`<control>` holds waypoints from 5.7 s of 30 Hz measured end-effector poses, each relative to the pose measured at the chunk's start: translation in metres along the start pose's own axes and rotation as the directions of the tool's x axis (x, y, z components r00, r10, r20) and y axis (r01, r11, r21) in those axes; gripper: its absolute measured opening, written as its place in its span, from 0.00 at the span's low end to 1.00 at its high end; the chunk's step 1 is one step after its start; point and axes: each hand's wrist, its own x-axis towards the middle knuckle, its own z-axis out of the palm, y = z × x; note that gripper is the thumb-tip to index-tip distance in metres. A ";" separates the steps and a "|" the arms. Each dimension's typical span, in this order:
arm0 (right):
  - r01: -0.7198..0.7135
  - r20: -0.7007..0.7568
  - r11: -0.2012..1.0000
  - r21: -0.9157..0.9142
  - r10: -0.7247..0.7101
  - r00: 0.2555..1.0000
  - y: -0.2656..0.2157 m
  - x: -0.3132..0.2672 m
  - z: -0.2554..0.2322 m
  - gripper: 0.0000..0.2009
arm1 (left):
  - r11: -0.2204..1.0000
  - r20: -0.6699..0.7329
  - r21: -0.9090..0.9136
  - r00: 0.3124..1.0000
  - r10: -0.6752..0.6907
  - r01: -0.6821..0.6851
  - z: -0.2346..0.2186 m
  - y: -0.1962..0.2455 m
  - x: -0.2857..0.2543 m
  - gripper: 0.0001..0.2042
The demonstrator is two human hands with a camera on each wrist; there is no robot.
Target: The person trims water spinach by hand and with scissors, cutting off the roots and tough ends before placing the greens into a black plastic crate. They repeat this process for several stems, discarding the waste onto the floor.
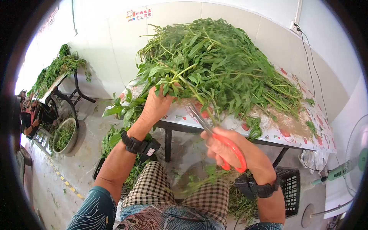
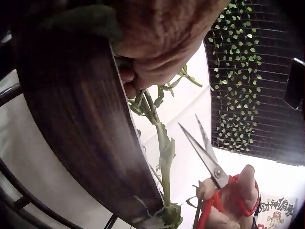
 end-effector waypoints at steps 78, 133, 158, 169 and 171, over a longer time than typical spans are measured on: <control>0.069 -0.401 0.544 -0.836 -0.693 0.599 0.036 0.010 0.002 0.22 | 0.706 -0.020 -0.665 0.938 -0.345 0.245 -0.014 0.011 0.005 0.11; 0.010 -0.431 0.442 -0.897 -0.879 0.202 -0.034 -0.051 -0.074 0.22 | 0.844 -0.326 -0.532 0.904 -0.276 0.066 -0.098 0.029 -0.054 0.08; 0.120 -0.363 0.392 -0.912 -0.908 0.211 0.026 0.052 -0.107 0.18 | 0.775 0.042 0.500 0.904 0.425 -0.387 -0.042 0.045 -0.013 0.20; 0.542 -0.594 0.663 -0.516 -0.733 0.332 0.030 0.025 -0.104 0.20 | 0.876 -0.128 0.421 0.941 0.314 -0.235 -0.011 0.010 -0.003 0.15; 0.683 -0.650 0.722 -0.108 -0.571 0.501 0.021 0.001 -0.085 0.24 | 0.872 -0.199 0.404 0.904 0.379 -0.277 -0.012 0.007 -0.003 0.13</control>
